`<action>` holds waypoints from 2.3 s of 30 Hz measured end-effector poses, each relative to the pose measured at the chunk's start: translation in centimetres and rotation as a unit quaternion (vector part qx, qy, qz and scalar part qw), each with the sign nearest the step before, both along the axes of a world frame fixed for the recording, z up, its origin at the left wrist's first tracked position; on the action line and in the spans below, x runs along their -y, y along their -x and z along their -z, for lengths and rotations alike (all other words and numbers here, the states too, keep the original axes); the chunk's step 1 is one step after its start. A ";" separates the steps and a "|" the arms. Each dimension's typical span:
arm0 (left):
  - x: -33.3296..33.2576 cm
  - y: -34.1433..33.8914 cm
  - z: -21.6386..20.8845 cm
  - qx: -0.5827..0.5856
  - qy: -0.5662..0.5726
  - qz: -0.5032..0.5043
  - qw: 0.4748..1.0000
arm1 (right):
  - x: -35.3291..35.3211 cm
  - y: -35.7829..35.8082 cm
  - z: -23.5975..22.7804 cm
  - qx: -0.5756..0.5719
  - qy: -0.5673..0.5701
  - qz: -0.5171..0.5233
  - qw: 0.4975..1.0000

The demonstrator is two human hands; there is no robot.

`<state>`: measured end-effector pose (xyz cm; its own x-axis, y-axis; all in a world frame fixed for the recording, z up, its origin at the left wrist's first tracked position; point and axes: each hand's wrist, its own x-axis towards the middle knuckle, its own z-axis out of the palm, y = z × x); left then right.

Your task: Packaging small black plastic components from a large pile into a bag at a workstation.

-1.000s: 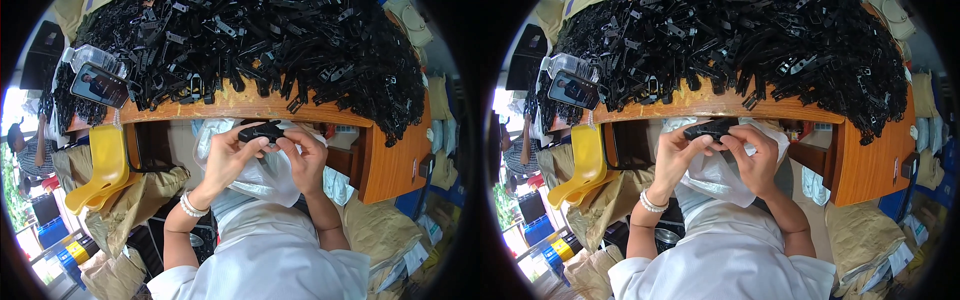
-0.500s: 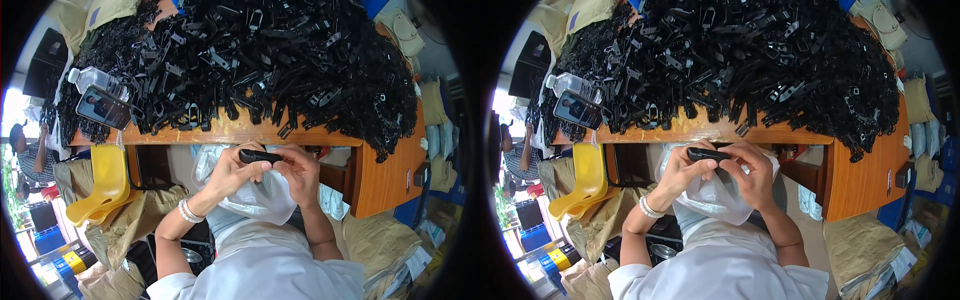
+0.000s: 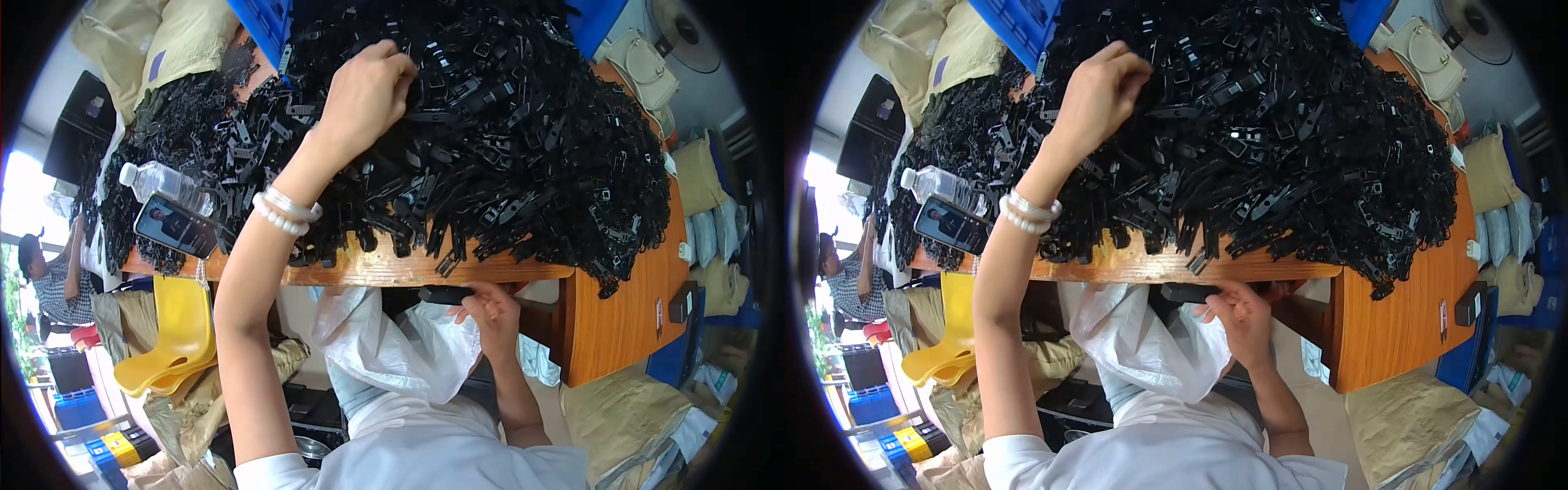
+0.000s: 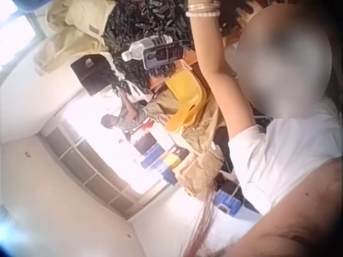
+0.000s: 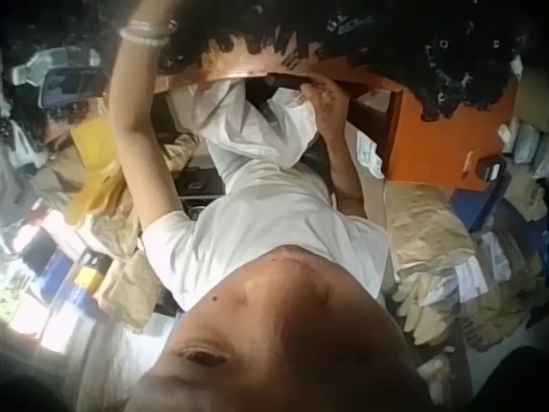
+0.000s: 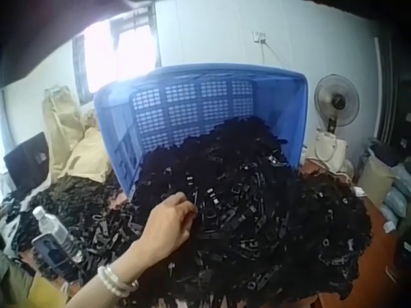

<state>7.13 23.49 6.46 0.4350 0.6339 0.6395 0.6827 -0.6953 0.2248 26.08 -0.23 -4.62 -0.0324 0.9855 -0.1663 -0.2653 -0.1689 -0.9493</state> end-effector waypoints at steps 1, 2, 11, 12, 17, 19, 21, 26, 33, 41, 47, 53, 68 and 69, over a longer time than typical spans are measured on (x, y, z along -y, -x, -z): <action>-0.9 -0.6 -0.2 -0.021 -0.034 -0.004 0.999 | 0.1 -0.1 0.0 -0.001 0.012 0.001 1.000; -1.8 -1.2 -0.2 -0.022 -0.036 -0.001 0.999 | 0.1 -0.3 0.1 -0.002 0.009 0.004 1.000; -7.6 -4.5 0.6 -0.268 -0.120 -0.039 0.955 | 0.2 0.1 -0.3 0.009 0.008 -0.059 0.998; -7.9 -4.2 0.6 -0.285 -0.117 -0.013 0.951 | 0.3 0.2 -0.6 0.011 0.003 -0.073 0.997; -4.1 -4.6 -1.7 0.247 -0.019 0.069 0.966 | 0.2 0.0 -0.5 -0.008 0.009 -0.061 0.998; -2.1 -3.2 -1.4 0.337 0.143 0.153 0.918 | 0.0 -0.2 -0.6 -0.022 0.020 -0.038 0.999; 4.0 -2.3 -1.6 0.401 0.334 0.195 0.830 | -0.2 -0.3 -1.3 -0.043 0.001 -0.019 0.999; 12.5 -0.5 4.0 0.421 0.659 0.207 0.588 | -1.2 -0.4 -2.9 -0.051 -0.101 -0.008 0.994; 16.6 -0.2 5.0 0.312 0.596 0.134 0.728 | -1.3 0.1 -3.5 0.143 -0.185 0.000 0.972; 20.4 0.3 4.5 0.174 0.443 0.100 0.874 | -1.1 0.5 -3.4 0.301 -0.292 -0.005 0.908; 22.1 0.3 5.6 0.229 0.505 0.105 0.826 | -0.9 1.0 -3.4 0.296 -0.241 -0.048 0.923; 22.5 1.3 6.9 0.234 0.493 0.144 0.825 | -1.1 0.3 -3.2 0.241 -0.213 -0.106 0.941; 18.4 5.6 9.6 -0.031 0.121 -0.128 0.984 | -1.3 1.1 -1.8 0.389 -0.226 -0.064 0.891; 17.9 5.7 9.6 -0.087 0.080 -0.145 0.982 | -1.5 1.2 -1.6 0.389 -0.227 -0.064 0.890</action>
<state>1.44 5.64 -3.11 0.3157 0.8336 0.4532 0.8844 -0.4315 0.1777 24.92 1.28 -3.00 -0.1984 0.9534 0.2273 0.4967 0.2977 -0.8152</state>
